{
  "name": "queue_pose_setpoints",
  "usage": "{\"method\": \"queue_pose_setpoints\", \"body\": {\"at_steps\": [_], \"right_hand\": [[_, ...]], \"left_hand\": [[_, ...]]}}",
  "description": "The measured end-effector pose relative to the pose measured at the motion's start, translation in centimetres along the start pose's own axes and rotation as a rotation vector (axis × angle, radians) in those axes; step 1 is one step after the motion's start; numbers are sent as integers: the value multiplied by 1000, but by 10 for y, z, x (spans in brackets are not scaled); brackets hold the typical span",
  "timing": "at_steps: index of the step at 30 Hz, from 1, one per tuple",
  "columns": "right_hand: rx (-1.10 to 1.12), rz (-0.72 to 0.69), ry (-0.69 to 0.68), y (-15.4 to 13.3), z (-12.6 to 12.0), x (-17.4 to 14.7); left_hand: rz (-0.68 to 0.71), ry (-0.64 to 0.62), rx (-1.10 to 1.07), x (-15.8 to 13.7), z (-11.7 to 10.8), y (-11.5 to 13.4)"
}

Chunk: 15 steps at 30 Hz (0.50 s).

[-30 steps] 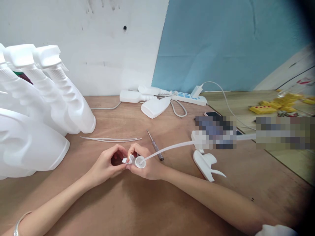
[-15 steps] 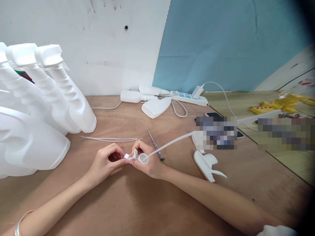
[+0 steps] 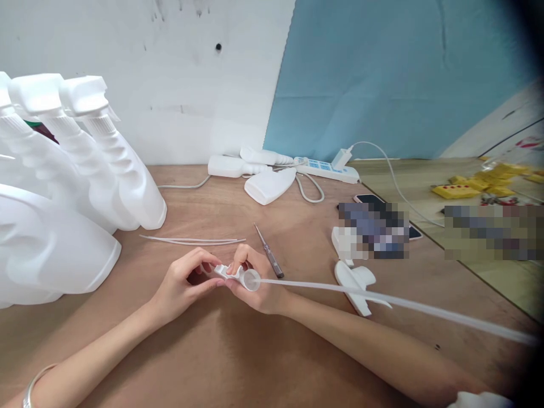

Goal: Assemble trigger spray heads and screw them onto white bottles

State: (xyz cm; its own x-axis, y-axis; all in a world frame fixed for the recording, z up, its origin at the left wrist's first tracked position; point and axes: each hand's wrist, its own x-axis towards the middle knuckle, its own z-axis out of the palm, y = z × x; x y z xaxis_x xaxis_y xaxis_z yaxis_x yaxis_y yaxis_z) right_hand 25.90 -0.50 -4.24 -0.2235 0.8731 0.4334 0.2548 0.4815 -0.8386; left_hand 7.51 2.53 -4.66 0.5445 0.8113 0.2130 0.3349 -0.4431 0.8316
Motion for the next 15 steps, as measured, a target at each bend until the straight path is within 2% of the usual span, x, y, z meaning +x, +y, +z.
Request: {"method": "queue_pose_setpoints", "body": {"at_steps": [5,15], "right_hand": [[-10,9,-41,-3,0,2],[-69,-27,-139,2,0,2]], "left_hand": [[-55,-10,9,1,0,2],[19,-128,32,4,-1,2]]}}
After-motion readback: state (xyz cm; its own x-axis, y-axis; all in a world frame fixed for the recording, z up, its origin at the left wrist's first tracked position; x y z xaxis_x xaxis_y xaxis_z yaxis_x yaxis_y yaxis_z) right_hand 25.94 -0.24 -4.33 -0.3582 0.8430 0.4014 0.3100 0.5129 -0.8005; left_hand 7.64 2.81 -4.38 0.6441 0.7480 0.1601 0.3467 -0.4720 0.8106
